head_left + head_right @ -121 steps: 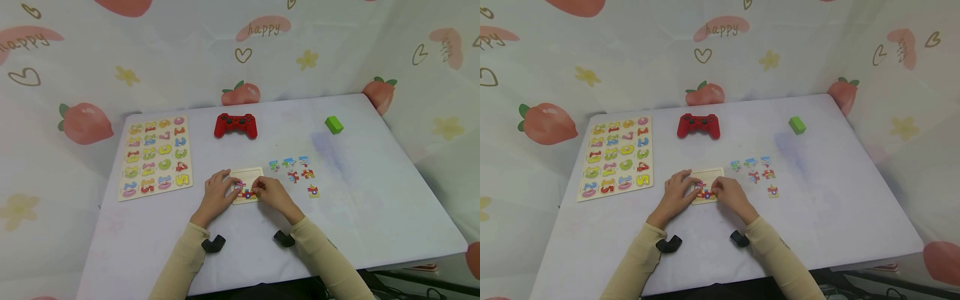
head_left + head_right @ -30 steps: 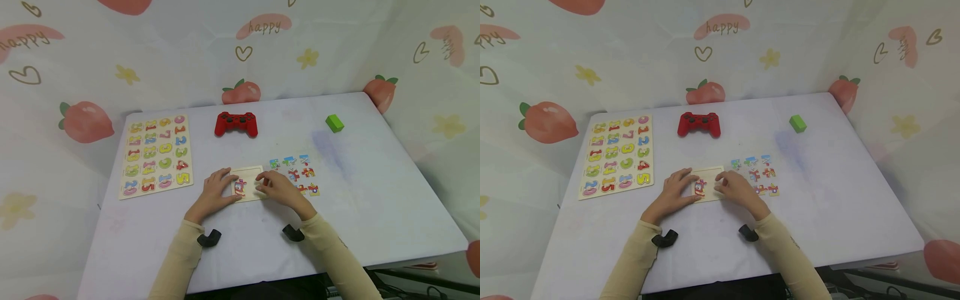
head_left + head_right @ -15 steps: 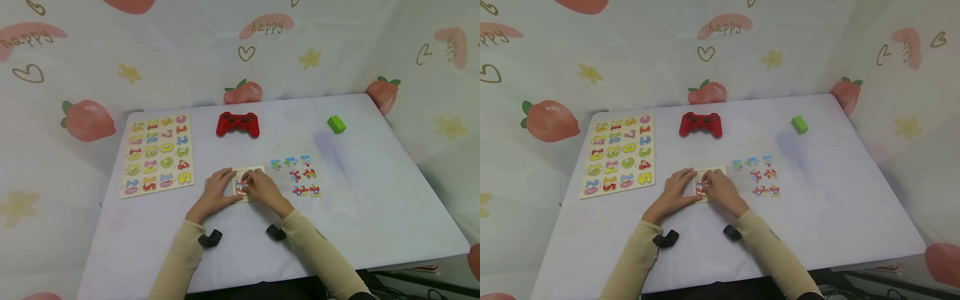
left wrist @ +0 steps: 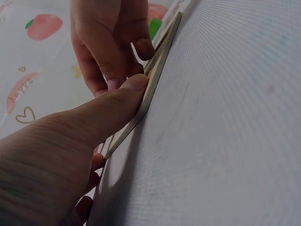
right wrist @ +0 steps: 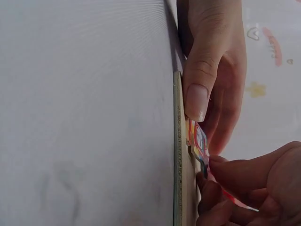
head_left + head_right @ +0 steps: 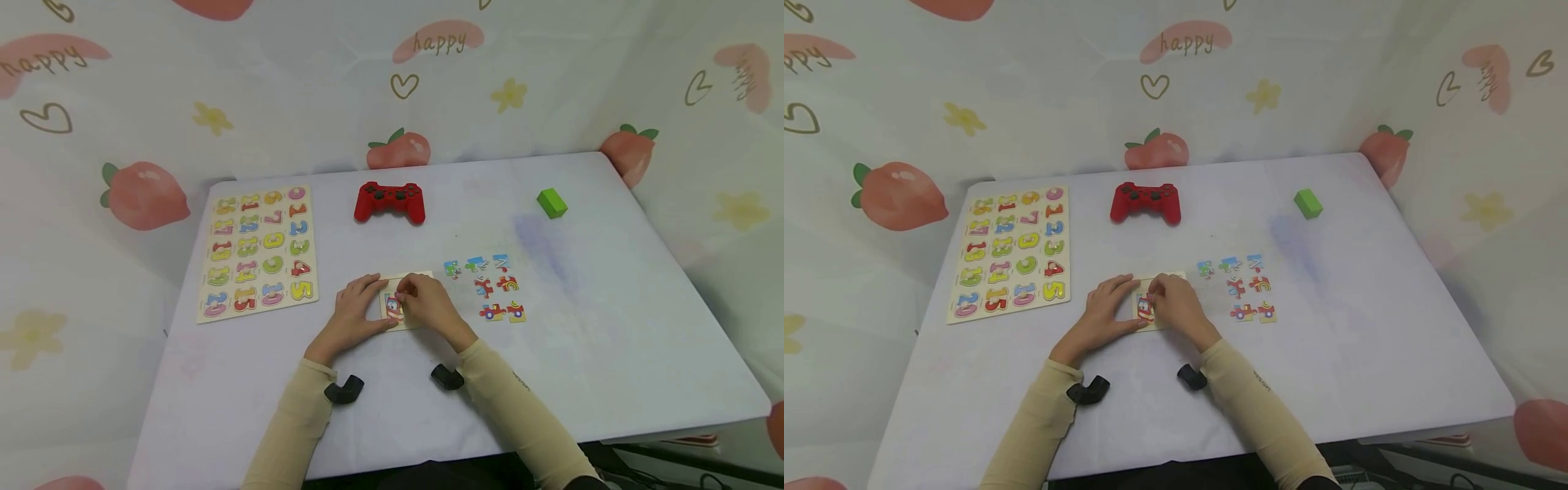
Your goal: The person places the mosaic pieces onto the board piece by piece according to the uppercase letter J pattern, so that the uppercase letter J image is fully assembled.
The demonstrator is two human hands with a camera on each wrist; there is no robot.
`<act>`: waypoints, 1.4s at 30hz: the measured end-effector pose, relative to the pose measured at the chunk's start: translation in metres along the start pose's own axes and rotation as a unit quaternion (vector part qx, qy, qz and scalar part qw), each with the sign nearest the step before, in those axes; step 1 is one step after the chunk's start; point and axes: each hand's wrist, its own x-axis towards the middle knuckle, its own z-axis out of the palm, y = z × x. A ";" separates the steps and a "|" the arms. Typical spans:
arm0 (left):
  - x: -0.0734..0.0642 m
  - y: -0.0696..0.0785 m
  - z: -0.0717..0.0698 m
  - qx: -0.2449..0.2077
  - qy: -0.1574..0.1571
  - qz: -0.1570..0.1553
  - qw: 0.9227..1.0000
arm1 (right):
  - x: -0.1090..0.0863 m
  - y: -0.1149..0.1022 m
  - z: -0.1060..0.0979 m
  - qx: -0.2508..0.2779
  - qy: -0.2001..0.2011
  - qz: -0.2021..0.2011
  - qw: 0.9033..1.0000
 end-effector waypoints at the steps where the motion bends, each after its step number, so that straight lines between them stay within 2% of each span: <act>1: 0.000 0.000 0.000 0.000 0.000 0.000 1.000 | 0.000 0.000 0.000 0.008 0.003 0.002 1.000; 7: 0.001 0.000 0.000 0.001 -0.002 -0.005 1.000 | 0.003 -0.002 -0.001 0.025 0.015 0.019 0.999; 17: 0.001 0.003 -0.002 -0.013 0.001 -0.013 1.000 | 0.011 0.003 0.002 0.032 0.001 0.039 0.999; 27: 0.003 0.006 -0.002 -0.036 0.001 -0.051 0.998 | 0.016 0.002 -0.002 0.028 -0.025 0.042 0.998; 32: 0.003 0.008 -0.002 -0.041 0.005 -0.052 0.998 | 0.017 -0.003 -0.004 0.009 -0.026 0.060 0.998; 42: 0.004 0.009 -0.002 -0.047 0.009 -0.051 0.998 | 0.020 -0.005 -0.007 0.012 -0.052 0.054 0.997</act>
